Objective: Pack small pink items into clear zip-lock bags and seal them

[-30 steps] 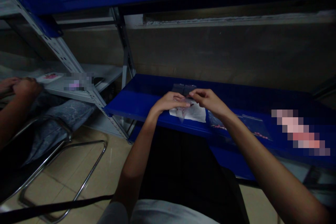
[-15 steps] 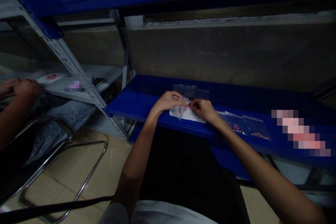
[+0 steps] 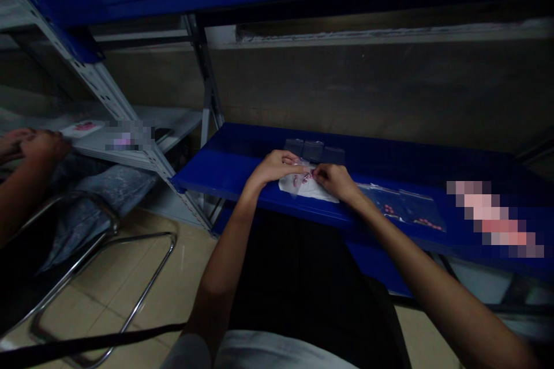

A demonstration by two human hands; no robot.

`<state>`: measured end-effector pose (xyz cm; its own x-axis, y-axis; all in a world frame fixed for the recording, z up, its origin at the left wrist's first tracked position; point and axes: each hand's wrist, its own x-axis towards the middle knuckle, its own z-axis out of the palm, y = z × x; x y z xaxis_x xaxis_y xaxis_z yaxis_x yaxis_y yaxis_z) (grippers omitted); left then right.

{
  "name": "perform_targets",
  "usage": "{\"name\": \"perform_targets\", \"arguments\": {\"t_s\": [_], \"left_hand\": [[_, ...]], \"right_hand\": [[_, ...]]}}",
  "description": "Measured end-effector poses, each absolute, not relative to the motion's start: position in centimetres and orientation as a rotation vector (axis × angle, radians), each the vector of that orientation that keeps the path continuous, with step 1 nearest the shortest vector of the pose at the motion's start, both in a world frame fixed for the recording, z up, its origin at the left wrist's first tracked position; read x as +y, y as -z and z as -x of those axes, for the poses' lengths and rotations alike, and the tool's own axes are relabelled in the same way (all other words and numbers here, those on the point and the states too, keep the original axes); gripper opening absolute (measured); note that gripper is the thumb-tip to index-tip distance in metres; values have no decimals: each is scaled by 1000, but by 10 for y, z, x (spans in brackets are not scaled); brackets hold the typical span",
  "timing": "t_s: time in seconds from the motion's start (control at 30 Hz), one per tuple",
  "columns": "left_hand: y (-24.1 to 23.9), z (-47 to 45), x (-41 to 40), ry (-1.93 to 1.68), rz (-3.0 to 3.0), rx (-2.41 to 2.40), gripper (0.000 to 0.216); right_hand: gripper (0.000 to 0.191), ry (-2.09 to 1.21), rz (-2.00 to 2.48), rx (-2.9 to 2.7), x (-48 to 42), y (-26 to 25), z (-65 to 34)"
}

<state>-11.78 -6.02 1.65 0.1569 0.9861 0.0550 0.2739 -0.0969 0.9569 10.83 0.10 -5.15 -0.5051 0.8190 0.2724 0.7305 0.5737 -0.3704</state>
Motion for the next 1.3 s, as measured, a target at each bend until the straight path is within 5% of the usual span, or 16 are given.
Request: {"name": "perform_targets", "arguments": {"t_s": [0.2, 0.53, 0.87, 1.3], "left_hand": [[-18, 117, -63, -954, -1533, 1238, 36], [-15, 115, -63, -912, -1563, 1108, 42], [-11, 119, -62, -908, -1626, 1027, 46], [-6, 124, -54, -984, -1633, 1215, 43]], "right_hand": [[17, -457, 1244, -2262, -2, 46, -113], [27, -1271, 1067, -1735, -26, -6, -101], [30, -1215, 1009, -1939, -37, -31, -94], [15, -612, 1169, -2240, -16, 33, -102]]}}
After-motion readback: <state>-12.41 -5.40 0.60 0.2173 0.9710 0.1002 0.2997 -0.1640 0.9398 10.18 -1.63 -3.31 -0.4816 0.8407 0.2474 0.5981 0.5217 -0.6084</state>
